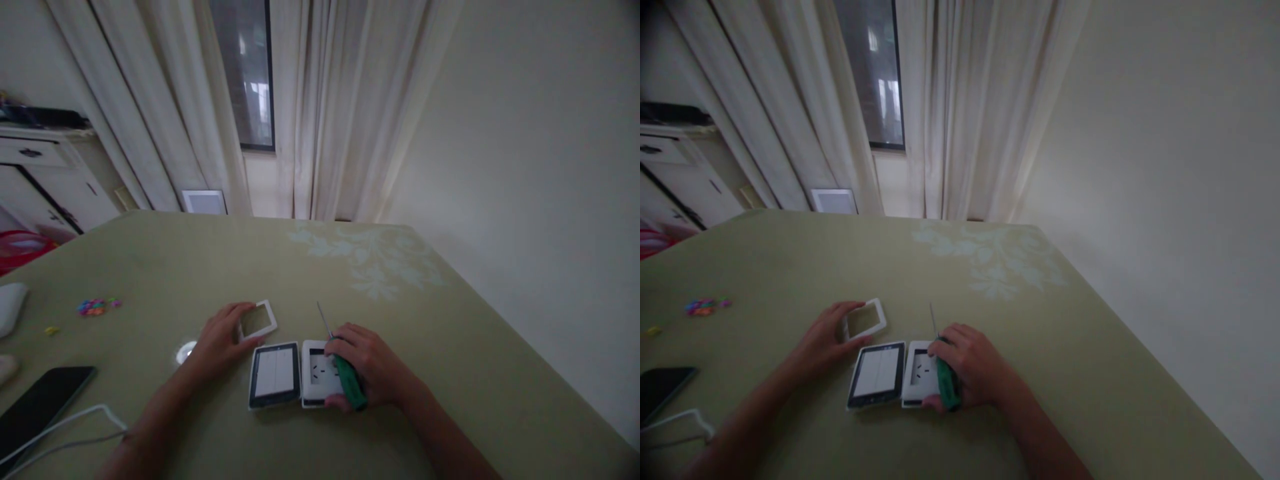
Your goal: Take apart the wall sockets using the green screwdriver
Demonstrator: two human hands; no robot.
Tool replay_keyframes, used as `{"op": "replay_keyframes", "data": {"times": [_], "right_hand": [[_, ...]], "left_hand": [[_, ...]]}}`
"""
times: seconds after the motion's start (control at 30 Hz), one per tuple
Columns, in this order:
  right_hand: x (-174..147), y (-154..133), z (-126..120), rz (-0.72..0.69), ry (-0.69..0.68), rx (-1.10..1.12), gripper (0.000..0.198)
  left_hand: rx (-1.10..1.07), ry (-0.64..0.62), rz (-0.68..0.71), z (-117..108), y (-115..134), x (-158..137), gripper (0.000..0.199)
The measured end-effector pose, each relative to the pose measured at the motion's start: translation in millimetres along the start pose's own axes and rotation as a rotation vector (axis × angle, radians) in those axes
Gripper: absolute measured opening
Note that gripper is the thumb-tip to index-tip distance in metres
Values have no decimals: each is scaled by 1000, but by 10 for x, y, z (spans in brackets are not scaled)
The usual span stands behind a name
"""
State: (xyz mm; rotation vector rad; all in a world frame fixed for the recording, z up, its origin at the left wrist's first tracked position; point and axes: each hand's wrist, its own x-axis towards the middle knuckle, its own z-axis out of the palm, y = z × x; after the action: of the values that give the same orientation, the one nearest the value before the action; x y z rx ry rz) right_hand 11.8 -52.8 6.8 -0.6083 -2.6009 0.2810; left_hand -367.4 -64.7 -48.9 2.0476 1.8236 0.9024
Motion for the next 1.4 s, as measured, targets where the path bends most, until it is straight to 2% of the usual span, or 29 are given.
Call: {"op": "replay_keyframes", "data": {"times": [0.13,0.27,0.37,0.47,0.6,0.67,0.8,0.9,1.03,1.13,1.27,1.4], "right_hand": [[-15,70,-18,65,125,129,56],[-80,334,-1,203,224,63,47],[-94,569,70,296,238,5,41],[-51,708,180,341,235,-10,40],[11,724,288,356,276,7,38],[14,693,279,357,330,19,38],[38,529,77,329,464,56,39],[195,272,-174,280,576,85,41],[618,-154,-397,203,725,141,26],[936,-382,-366,172,790,163,21],[1144,-453,-171,146,815,197,15],[1142,-383,-56,161,808,217,14]], "left_hand": [[-7,9,-1,100,-65,11,67],[-39,35,0,122,-91,14,53],[-74,27,18,144,-67,41,46],[-104,34,31,147,28,70,45],[-157,-1,85,78,289,-22,43],[-190,-89,118,47,445,-132,43],[-251,-397,92,65,651,-322,78],[-294,-497,99,123,683,-360,92],[-339,-460,149,154,684,-336,91],[-313,-384,173,107,687,-316,78],[-293,-349,202,25,651,-311,67],[-266,-331,270,32,648,-329,68]]}}
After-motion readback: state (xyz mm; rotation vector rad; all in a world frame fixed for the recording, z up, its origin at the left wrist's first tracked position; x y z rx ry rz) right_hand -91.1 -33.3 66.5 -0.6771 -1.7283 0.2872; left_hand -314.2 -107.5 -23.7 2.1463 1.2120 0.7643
